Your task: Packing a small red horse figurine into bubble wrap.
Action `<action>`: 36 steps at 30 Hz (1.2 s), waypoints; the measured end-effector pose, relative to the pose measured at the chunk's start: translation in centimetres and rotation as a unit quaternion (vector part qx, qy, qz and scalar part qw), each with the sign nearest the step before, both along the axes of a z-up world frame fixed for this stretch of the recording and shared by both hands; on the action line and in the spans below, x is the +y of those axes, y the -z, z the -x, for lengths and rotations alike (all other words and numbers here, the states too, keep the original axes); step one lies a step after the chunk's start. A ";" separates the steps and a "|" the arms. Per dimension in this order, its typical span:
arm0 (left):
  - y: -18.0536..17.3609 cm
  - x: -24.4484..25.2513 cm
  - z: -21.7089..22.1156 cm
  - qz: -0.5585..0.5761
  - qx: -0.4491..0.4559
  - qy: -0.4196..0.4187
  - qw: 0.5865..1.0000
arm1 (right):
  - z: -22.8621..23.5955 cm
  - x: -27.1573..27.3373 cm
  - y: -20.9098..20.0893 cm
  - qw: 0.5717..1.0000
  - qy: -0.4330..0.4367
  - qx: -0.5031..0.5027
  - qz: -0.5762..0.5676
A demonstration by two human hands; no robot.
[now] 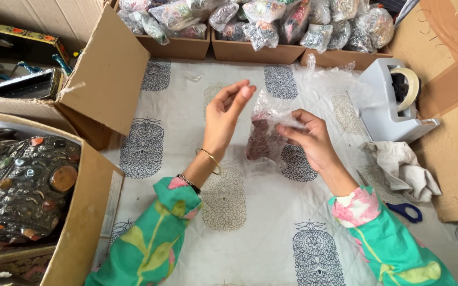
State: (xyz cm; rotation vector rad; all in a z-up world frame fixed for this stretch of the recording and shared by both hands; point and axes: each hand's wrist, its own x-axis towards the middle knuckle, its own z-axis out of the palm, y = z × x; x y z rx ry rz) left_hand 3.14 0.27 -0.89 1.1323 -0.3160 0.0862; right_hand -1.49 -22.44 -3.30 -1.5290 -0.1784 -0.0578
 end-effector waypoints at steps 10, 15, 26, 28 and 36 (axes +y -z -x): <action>2.0 -1.4 0.6 -0.141 -0.051 0.084 0.985 | 0.8 0.8 -1.3 0.999 -0.026 -0.013 0.018; 1.4 -1.6 1.2 -0.110 -0.019 0.078 0.991 | 1.3 1.4 -2.6 0.998 -0.064 -0.027 -0.005; -0.3 -1.1 1.8 -0.100 -0.061 0.128 0.985 | 0.7 0.9 -1.0 0.999 0.012 -0.044 -0.015; 0.2 -1.2 2.1 -0.113 -0.078 0.121 0.983 | 0.5 0.7 -0.5 0.998 0.012 -0.054 -0.012; -1.0 -1.7 4.2 -0.277 -0.130 -0.035 0.951 | 1.0 0.9 -2.8 0.997 -0.024 -0.055 -0.038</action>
